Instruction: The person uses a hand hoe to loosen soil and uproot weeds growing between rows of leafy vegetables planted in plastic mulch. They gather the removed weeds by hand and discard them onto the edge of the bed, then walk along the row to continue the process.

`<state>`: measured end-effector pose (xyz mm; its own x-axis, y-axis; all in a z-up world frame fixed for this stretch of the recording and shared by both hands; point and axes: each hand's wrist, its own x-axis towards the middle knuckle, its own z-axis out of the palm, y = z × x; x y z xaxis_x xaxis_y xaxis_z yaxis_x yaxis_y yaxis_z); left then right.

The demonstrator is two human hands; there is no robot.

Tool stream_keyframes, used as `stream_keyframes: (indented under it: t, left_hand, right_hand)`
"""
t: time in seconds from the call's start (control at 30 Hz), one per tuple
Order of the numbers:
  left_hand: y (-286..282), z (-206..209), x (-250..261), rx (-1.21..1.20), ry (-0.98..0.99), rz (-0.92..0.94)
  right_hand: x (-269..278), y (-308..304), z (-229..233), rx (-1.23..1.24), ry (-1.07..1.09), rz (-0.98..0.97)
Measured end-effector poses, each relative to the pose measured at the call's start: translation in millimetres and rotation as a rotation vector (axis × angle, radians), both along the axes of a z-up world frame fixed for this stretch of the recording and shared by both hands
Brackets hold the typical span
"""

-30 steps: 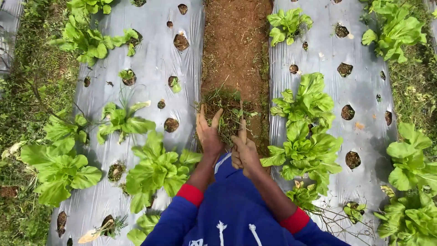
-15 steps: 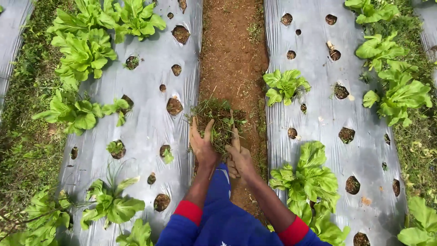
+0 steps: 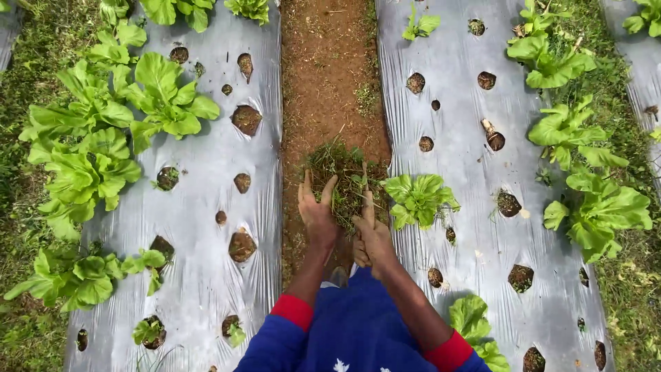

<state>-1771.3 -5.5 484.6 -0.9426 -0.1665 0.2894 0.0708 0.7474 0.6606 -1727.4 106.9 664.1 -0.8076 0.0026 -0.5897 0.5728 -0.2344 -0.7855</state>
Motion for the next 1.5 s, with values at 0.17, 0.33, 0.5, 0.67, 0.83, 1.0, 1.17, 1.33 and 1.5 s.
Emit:
stream_keyframes:
  t: [0.17, 0.33, 0.5, 0.67, 0.83, 1.0, 1.17, 1.33, 1.5]
  left_hand:
    - [5, -11, -67, 0.02, -0.074, 0.019]
    - [18, -27, -133, -0.232, -0.056, 0.028]
    - [17, -38, -245, 0.002, -0.109, 0.047]
    - [9, -47, -307, -0.049, -0.103, 0.07]
    - [-6, -78, -400, -0.004, -0.089, 0.056]
    - [-15, -56, -504, -0.005, -0.228, 0.056]
    - [-27, -4, -582, -0.005, -0.166, 0.065]
    - [-43, 10, -645, 0.082, -0.175, 0.06]
    - [-45, -7, -704, -0.003, -0.223, 0.05]
  right_hand:
    - [-73, 25, -115, -0.013, -0.019, 0.055]
    - [-146, 40, -137, -0.033, -0.058, 0.1]
    - [-257, 44, -106, -0.028, -0.04, 0.157]
    - [-336, 29, 0, 0.012, -0.058, 0.162]
    - [-410, 24, -55, -0.024, -0.033, 0.191]
    - [-505, 5, -3, 0.01, -0.032, 0.1]
    - [-591, -15, 0, 0.0, -0.038, 0.09]
    - [-653, -17, -89, -0.013, -0.043, 0.106]
    - [-714, -22, -83, -0.032, -0.058, 0.095]
